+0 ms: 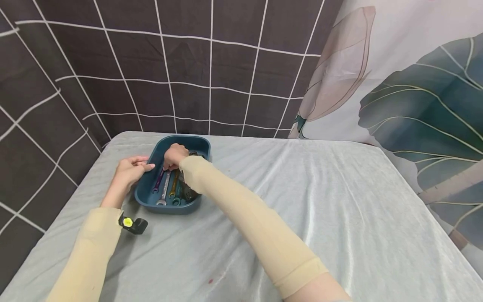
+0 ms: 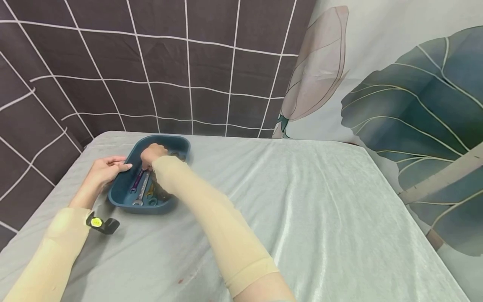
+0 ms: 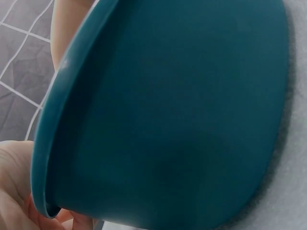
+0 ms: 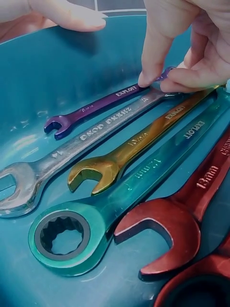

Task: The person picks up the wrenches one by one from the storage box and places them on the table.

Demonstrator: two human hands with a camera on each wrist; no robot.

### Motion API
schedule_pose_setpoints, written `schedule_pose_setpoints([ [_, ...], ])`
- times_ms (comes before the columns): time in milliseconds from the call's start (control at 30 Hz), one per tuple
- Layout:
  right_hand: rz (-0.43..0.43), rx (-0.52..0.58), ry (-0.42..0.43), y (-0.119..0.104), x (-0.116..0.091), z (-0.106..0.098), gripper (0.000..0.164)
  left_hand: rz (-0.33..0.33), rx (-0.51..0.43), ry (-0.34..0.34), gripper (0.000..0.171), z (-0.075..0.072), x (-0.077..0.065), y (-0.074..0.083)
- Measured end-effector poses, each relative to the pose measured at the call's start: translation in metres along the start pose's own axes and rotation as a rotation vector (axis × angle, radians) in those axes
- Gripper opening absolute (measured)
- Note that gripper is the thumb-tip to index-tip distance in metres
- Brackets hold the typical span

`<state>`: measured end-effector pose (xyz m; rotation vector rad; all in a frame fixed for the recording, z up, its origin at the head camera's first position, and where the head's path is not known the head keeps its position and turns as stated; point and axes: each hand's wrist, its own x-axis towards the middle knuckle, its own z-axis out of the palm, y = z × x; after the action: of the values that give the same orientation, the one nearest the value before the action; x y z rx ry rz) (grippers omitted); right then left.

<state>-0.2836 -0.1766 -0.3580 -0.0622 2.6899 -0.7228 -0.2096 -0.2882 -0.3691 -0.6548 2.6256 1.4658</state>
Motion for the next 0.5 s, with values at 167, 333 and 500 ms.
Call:
schedule_pose_setpoints([
  [167,0.010,-0.006,0.006,0.0007,0.0023,0.0000,0.017,0.023,0.030,-0.007,0.054,0.0018,-0.0045,0.0036],
  [333,0.000,-0.008,0.012,-0.0001,0.0042,0.0020,0.020,0.028,0.030,-0.001,0.053,0.0024,-0.0041,0.0047],
  [500,0.013,0.010,-0.002,-0.0008,0.0043,0.0034,0.021,0.032,0.037,0.006,0.052,0.0027,-0.0044,0.0051],
])
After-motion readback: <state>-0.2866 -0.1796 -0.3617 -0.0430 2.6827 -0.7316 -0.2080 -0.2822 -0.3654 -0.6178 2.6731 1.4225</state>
